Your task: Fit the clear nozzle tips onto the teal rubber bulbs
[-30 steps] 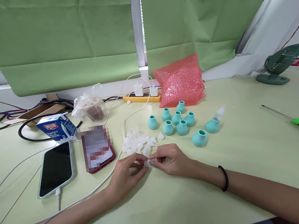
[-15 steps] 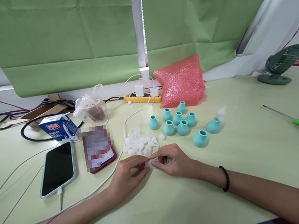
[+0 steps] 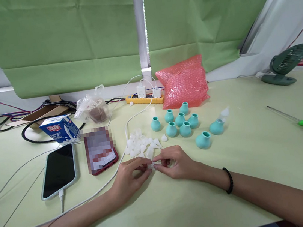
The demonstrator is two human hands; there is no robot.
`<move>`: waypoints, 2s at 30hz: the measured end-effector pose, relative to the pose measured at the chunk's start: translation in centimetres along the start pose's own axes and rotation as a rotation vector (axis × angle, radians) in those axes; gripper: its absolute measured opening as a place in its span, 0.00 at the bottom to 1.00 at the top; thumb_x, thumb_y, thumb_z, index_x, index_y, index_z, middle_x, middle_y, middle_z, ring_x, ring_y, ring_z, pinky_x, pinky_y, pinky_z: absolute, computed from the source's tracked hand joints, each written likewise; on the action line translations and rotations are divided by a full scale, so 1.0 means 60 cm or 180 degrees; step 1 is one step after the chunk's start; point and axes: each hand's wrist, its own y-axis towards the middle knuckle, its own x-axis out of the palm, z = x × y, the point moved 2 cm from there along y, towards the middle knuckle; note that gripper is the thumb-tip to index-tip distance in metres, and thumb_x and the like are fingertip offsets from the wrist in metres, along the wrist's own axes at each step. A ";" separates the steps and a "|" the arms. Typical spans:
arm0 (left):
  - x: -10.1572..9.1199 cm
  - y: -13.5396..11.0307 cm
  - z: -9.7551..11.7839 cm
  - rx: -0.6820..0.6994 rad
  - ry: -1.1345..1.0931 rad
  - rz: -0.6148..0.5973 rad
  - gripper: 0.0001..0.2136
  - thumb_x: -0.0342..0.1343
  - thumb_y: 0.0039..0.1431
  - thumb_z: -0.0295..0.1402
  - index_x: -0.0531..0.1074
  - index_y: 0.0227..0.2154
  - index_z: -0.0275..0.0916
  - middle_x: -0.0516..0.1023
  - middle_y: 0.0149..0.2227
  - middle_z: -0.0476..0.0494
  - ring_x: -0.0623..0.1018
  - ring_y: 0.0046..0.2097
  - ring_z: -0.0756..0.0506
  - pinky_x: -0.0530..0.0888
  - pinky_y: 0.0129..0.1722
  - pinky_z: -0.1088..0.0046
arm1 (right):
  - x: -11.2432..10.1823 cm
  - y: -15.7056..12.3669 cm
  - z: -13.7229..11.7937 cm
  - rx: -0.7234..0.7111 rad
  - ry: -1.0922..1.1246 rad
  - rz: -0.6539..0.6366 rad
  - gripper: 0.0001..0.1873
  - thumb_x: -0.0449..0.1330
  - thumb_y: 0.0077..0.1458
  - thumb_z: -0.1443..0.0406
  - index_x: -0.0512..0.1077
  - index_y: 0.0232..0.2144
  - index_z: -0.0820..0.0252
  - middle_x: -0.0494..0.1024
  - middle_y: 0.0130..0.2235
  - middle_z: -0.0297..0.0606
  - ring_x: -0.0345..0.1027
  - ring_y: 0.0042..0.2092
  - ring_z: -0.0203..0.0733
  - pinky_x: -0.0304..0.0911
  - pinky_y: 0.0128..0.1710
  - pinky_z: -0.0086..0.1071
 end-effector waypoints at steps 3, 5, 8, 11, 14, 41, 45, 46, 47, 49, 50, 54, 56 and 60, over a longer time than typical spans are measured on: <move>0.000 0.000 -0.001 0.0070 -0.0004 0.0034 0.09 0.51 0.48 0.25 0.72 0.32 0.36 0.74 0.27 0.47 0.71 0.28 0.51 0.69 0.29 0.76 | 0.000 0.000 -0.001 -0.0034 -0.0006 0.0021 0.06 0.58 0.45 0.67 0.72 0.29 0.62 0.68 0.18 0.32 0.60 0.20 0.30 0.58 0.22 0.25; 0.000 0.000 -0.002 0.0097 0.0000 0.0076 0.09 0.51 0.48 0.25 0.72 0.32 0.36 0.75 0.28 0.46 0.72 0.28 0.50 0.70 0.29 0.76 | 0.000 0.000 -0.001 -0.0055 0.0009 0.0040 0.06 0.58 0.45 0.68 0.72 0.30 0.62 0.68 0.18 0.32 0.60 0.20 0.30 0.58 0.22 0.25; 0.002 0.000 -0.002 0.0238 -0.0018 0.0175 0.08 0.51 0.48 0.25 0.73 0.31 0.35 0.75 0.30 0.44 0.73 0.30 0.49 0.71 0.31 0.76 | 0.000 0.000 -0.002 -0.0111 0.0048 0.0069 0.05 0.58 0.45 0.69 0.72 0.28 0.62 0.68 0.18 0.32 0.60 0.20 0.30 0.57 0.21 0.24; 0.004 -0.002 -0.002 0.0457 -0.0004 0.0258 0.07 0.50 0.49 0.26 0.73 0.27 0.35 0.76 0.31 0.43 0.74 0.33 0.48 0.71 0.33 0.75 | 0.000 0.001 -0.003 -0.0140 0.0043 0.0086 0.05 0.58 0.44 0.69 0.72 0.28 0.62 0.68 0.17 0.32 0.60 0.20 0.30 0.57 0.21 0.24; 0.005 -0.003 -0.003 0.0423 0.0038 0.0234 0.06 0.50 0.49 0.26 0.73 0.27 0.36 0.75 0.31 0.43 0.74 0.33 0.48 0.71 0.33 0.75 | 0.000 0.001 -0.004 -0.0183 0.0027 0.0085 0.05 0.57 0.45 0.69 0.72 0.28 0.61 0.68 0.17 0.31 0.59 0.20 0.30 0.56 0.21 0.25; 0.003 -0.001 0.001 0.0253 0.0183 0.0112 0.08 0.49 0.49 0.26 0.72 0.32 0.36 0.75 0.30 0.45 0.73 0.31 0.49 0.71 0.32 0.75 | 0.007 -0.006 -0.019 -0.1035 -0.1255 -0.0310 0.07 0.52 0.50 0.69 0.67 0.22 0.63 0.64 0.17 0.32 0.54 0.21 0.31 0.48 0.21 0.27; 0.002 -0.003 -0.001 0.0073 0.0220 0.0114 0.10 0.50 0.49 0.27 0.69 0.36 0.36 0.75 0.29 0.46 0.73 0.28 0.50 0.71 0.30 0.75 | 0.007 -0.005 -0.022 -0.0910 -0.1167 -0.0401 0.07 0.52 0.50 0.69 0.65 0.21 0.62 0.63 0.17 0.31 0.54 0.21 0.31 0.47 0.21 0.27; 0.002 -0.003 -0.001 0.0043 0.0218 0.0094 0.10 0.50 0.49 0.27 0.69 0.36 0.37 0.75 0.29 0.47 0.73 0.29 0.50 0.71 0.31 0.75 | 0.007 -0.005 -0.022 -0.0812 -0.1052 -0.0423 0.07 0.52 0.50 0.69 0.64 0.21 0.62 0.62 0.17 0.31 0.54 0.21 0.31 0.47 0.21 0.27; 0.003 -0.003 -0.001 0.0010 0.0210 0.0069 0.10 0.50 0.49 0.28 0.69 0.36 0.37 0.75 0.28 0.47 0.73 0.29 0.50 0.71 0.31 0.75 | 0.008 -0.005 -0.021 -0.0679 -0.0893 -0.0444 0.06 0.52 0.49 0.68 0.64 0.22 0.62 0.62 0.17 0.30 0.54 0.20 0.30 0.48 0.21 0.26; 0.003 -0.002 -0.002 -0.0103 0.0147 0.0035 0.09 0.50 0.49 0.28 0.69 0.34 0.37 0.75 0.28 0.47 0.74 0.29 0.50 0.71 0.31 0.75 | 0.007 -0.004 -0.017 -0.0325 -0.0494 -0.0316 0.02 0.54 0.48 0.68 0.63 0.26 0.61 0.61 0.17 0.28 0.54 0.20 0.29 0.50 0.21 0.25; 0.003 -0.002 -0.002 -0.0177 0.0077 0.0029 0.09 0.50 0.48 0.28 0.68 0.35 0.38 0.75 0.29 0.47 0.74 0.29 0.50 0.71 0.31 0.75 | 0.005 -0.004 -0.014 -0.0132 -0.0290 -0.0161 0.03 0.55 0.46 0.67 0.62 0.26 0.60 0.60 0.18 0.27 0.53 0.20 0.29 0.51 0.21 0.25; 0.005 -0.001 0.001 -0.0279 -0.0278 -0.0151 0.15 0.52 0.48 0.28 0.63 0.41 0.40 0.75 0.34 0.48 0.74 0.34 0.50 0.71 0.34 0.74 | -0.021 0.004 -0.018 0.0424 0.0586 0.0636 0.17 0.55 0.46 0.66 0.49 0.15 0.59 0.48 0.16 0.26 0.43 0.18 0.28 0.44 0.17 0.26; 0.005 -0.001 0.003 -0.0232 -0.0326 -0.0328 0.16 0.52 0.48 0.28 0.61 0.42 0.41 0.75 0.35 0.48 0.74 0.36 0.49 0.70 0.36 0.74 | -0.039 0.012 -0.032 0.0723 0.1248 0.0635 0.22 0.52 0.49 0.65 0.43 0.13 0.59 0.41 0.15 0.26 0.36 0.18 0.27 0.38 0.16 0.27; 0.005 0.000 0.007 -0.0177 -0.0258 -0.0474 0.15 0.52 0.48 0.28 0.59 0.41 0.42 0.75 0.36 0.48 0.73 0.35 0.49 0.69 0.36 0.73 | -0.056 0.031 -0.068 0.1131 0.2333 0.0350 0.24 0.51 0.51 0.62 0.43 0.12 0.59 0.40 0.14 0.26 0.34 0.18 0.27 0.37 0.16 0.28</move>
